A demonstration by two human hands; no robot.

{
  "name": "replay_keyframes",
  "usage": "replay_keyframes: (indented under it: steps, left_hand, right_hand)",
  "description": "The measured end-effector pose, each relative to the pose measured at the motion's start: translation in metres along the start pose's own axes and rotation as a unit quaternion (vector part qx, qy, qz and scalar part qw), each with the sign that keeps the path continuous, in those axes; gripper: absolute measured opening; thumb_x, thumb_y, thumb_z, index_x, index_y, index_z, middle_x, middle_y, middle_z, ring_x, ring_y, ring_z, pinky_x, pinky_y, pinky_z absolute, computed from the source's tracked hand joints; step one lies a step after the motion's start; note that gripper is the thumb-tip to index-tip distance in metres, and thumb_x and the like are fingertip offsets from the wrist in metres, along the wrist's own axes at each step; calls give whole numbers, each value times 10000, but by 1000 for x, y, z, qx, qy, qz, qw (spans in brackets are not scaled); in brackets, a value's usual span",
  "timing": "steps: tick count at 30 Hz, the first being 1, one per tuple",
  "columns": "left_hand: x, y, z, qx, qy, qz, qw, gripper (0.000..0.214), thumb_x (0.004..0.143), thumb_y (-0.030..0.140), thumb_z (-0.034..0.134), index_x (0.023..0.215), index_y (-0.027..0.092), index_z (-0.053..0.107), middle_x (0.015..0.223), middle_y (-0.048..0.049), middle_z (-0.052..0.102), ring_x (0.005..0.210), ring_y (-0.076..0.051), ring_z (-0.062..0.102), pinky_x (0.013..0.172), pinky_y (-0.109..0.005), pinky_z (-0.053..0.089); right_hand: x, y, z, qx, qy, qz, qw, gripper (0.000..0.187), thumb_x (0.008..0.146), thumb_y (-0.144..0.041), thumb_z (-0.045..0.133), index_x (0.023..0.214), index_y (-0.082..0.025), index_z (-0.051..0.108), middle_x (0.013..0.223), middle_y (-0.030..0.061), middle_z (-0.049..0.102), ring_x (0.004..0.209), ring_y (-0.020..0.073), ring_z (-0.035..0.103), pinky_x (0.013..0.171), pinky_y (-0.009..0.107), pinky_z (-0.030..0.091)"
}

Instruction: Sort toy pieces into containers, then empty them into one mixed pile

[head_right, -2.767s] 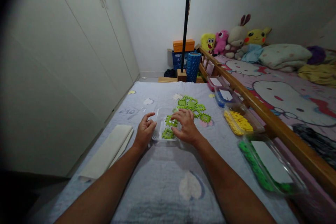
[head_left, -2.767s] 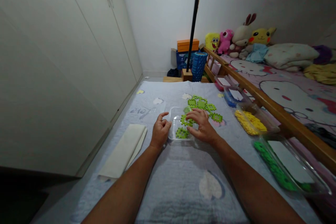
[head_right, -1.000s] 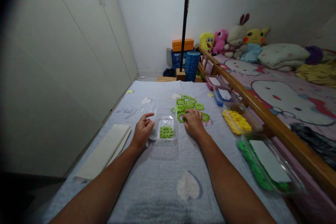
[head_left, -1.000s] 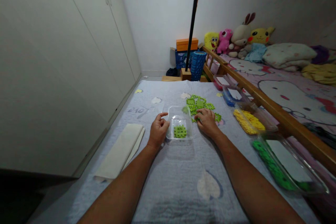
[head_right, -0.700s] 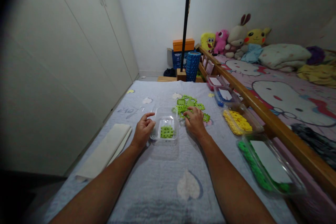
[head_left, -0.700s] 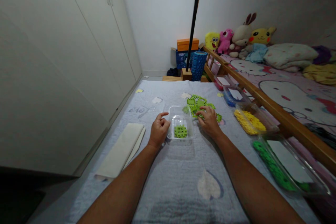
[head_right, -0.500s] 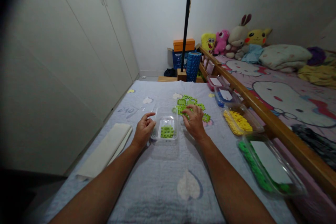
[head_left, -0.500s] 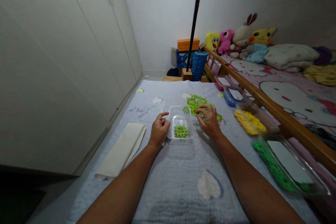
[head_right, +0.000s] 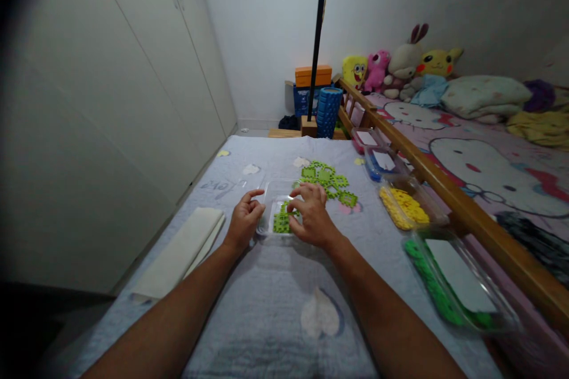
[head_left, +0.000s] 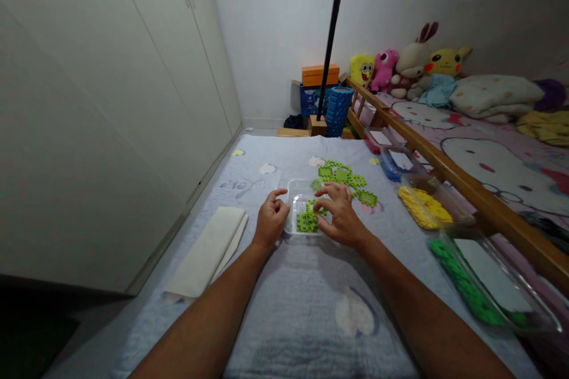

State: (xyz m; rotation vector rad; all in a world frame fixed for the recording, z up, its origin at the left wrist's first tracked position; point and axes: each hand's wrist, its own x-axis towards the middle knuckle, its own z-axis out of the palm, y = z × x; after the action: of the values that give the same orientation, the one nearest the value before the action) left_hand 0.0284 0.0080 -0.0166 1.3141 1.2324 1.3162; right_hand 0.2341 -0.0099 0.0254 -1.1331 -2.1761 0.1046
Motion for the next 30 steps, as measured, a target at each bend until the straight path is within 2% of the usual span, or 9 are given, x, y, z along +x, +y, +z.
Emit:
replay_keyframes:
  steps: [4,6,9,12,14,17,20,25,30]
  left_hand:
    - [0,1,0,8,1,4,1000,399,793,307,602,1163,158,594,572,104,352,508,-88,312,519,-196,271]
    - [-1,2,0,6,2,1,1000,401,790,306,601,1162,156,595,572,104,354,508,-89,315,519,-198,271]
    - [-2,4,0,6,3,0,1000,401,789,296,589,1163,153,597,576,103,351,507,-88,309,518,-200,264]
    - [-2,5,0,10,2,0,1000,402,790,290,583,1166,149,598,577,102,347,508,-87,301,517,-201,257]
    - [-2,5,0,13,2,-1,1000,403,790,290,584,1167,149,599,574,103,345,507,-87,298,516,-201,255]
    - [-2,5,1,9,3,-3,1000,405,789,296,587,1167,151,601,570,103,343,505,-88,296,514,-201,253]
    - [-2,6,1,4,3,-8,1000,411,784,301,593,1167,151,601,567,104,341,505,-89,297,514,-201,253]
    - [-2,5,1,10,2,-8,1000,414,791,306,592,1175,154,595,569,103,339,512,-91,301,515,-202,254]
    - [-2,3,0,2,3,-13,1000,416,780,313,605,1167,163,601,567,103,334,509,-93,304,511,-202,249]
  right_hand:
    - [-1,3,3,41,-16,-13,999,56,782,-212,651,831,-239,660,1135,63,641,1267,312,454,1106,557,251]
    - [0,8,3,65,21,-2,998,28,833,-243,628,817,-237,651,1085,63,650,1200,284,505,1065,507,325]
    - [0,27,3,73,103,36,991,99,879,-262,583,805,-231,640,996,62,654,1045,246,573,966,437,412]
    - [-2,55,3,30,176,97,979,129,881,-260,553,790,-223,637,928,64,652,954,236,592,917,412,436]
    - [-6,75,5,-17,196,149,969,136,868,-248,535,805,-213,650,914,78,654,968,250,589,928,418,431]
    - [-13,95,10,-99,164,236,953,160,828,-227,542,872,-195,692,992,114,661,1029,286,564,946,443,410]
    - [-20,101,17,-167,101,289,937,223,799,-264,598,975,-195,716,1117,137,644,1062,318,524,932,460,394]
    - [-22,94,22,-207,37,258,943,293,797,-368,669,1044,-214,707,1180,133,619,1132,336,478,972,477,350]
    - [-21,88,21,-206,4,242,948,178,796,-375,687,891,-227,714,1198,120,603,1175,337,449,1002,495,314]
